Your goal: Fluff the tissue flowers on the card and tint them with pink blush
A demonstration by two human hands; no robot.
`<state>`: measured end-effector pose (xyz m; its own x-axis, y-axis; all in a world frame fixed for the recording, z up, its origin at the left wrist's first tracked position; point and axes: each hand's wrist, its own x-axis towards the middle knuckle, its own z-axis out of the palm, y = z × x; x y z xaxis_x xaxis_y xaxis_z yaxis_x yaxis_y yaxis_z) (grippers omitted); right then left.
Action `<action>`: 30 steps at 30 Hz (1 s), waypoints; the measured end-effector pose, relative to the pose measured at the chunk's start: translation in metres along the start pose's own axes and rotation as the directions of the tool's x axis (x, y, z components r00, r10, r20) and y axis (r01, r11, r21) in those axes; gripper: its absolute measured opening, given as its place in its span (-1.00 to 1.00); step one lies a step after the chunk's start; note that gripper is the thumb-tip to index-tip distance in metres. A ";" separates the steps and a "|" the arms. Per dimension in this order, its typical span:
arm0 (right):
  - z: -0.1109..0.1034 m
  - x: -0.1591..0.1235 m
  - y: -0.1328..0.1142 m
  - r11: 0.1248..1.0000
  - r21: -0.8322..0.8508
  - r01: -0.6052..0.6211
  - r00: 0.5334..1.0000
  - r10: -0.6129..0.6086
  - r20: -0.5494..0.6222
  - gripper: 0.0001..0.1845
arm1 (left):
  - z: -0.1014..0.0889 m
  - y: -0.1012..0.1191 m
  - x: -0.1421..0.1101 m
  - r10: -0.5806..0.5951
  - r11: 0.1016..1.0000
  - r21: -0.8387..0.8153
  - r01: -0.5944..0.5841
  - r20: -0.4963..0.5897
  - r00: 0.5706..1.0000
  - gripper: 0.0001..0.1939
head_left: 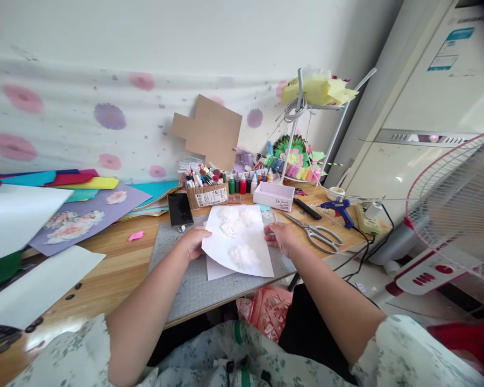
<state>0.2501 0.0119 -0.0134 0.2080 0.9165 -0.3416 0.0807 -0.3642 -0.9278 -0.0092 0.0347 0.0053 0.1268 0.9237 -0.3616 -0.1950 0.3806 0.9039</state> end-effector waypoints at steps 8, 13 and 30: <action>-0.005 -0.003 0.004 0.983 -0.133 0.127 0.991 -0.130 -0.020 -0.64 | -0.031 -0.006 -0.066 0.162 0.985 0.050 -0.167 0.091 0.983 -0.44; -0.012 0.009 0.000 0.889 -0.364 0.279 0.955 -0.298 0.005 -0.64 | -0.111 0.001 -0.091 0.389 0.892 0.161 -0.422 0.201 0.899 -0.71; 0.022 0.060 -0.021 0.230 -0.887 0.400 0.878 -0.373 0.299 -0.66 | -0.153 0.023 -0.091 0.357 0.928 0.203 -0.313 -0.236 0.904 -0.26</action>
<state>0.2392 0.0782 -0.0173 -0.1392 0.9903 0.0013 0.9666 0.1361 -0.2173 -0.1735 -0.0335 0.0239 -0.1840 0.9812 -0.0583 -0.0229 0.0550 0.9982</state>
